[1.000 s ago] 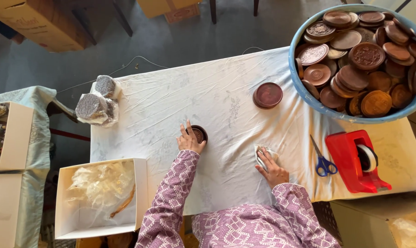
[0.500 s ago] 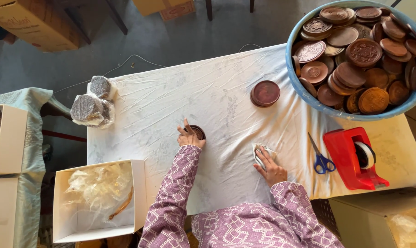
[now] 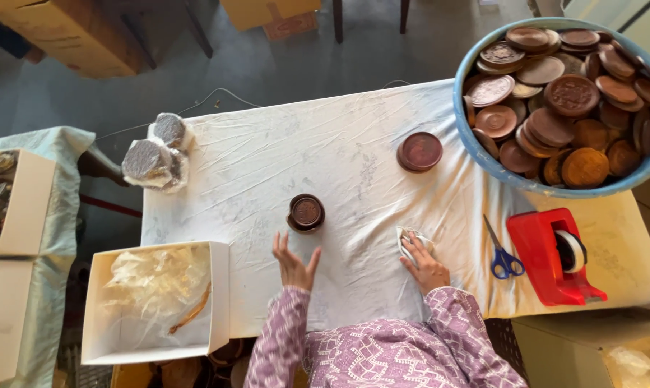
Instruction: The recorder wipes circular brown medallions with a cloth and then wraps them individually in plastic bubble wrap and tape.
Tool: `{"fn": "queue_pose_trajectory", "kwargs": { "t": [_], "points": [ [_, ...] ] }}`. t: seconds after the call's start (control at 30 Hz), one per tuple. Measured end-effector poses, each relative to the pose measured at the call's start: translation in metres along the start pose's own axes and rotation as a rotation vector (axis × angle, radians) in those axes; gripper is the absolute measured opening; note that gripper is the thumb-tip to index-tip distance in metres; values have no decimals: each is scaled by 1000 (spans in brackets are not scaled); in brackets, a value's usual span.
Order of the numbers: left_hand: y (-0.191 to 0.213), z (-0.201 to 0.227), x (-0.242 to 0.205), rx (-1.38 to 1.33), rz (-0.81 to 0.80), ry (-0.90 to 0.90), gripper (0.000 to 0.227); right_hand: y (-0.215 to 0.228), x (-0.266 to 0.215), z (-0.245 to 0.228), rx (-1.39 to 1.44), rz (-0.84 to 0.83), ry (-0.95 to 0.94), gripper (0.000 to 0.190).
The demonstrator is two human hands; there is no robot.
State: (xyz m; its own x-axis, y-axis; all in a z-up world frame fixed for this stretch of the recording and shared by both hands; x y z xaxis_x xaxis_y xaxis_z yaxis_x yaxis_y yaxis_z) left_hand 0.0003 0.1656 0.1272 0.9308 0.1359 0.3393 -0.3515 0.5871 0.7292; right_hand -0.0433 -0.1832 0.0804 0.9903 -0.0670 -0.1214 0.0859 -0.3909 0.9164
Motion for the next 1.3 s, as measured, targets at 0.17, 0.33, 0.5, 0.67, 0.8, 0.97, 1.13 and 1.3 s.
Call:
{"fn": "queue_pose_trajectory", "kwargs": {
  "t": [0.17, 0.33, 0.5, 0.67, 0.8, 0.97, 1.13, 1.3],
  "points": [
    [39, -1, -78, -149, 26, 113, 87, 44, 14, 3, 128, 190, 1, 42],
    [50, -11, -108, -175, 102, 302, 77, 106, 47, -1, 199, 458, 55, 38],
    [52, -6, -94, -235, 132, 309, 69, 88, 67, 50, 44, 408, -106, 52],
    [34, -1, -55, -63, 39, 76, 63, 73, 26, 48, -267, 413, -64, 80],
    [13, 14, 25, 177, -37, -39, 70, 46, -6, 36, -203, 455, 64, 71],
    [-50, 0, 108, 436, -427, 149, 126, 15, -24, 15, -148, 331, 168, 71],
    [-64, 2, 121, 607, -735, 304, 140, 14, -27, 20, -139, 330, 145, 70],
    [-71, -13, 115, 641, -759, 331, 137, 10, -27, 20, -117, 322, 154, 68]
  ]
}}
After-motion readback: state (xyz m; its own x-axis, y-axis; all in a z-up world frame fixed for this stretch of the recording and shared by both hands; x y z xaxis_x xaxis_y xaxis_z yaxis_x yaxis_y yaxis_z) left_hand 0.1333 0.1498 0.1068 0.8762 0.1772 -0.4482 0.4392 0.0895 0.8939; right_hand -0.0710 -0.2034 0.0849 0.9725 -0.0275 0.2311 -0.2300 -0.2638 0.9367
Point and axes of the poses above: each hand's wrist, its own x-axis towards the middle knuckle, its own y-axis out of the back of the hand, z = x × y, the point moved 4 cm from there along x, towards the middle knuckle, and after that the axes turned 2 degrees about -y, right-handed, at the moved point
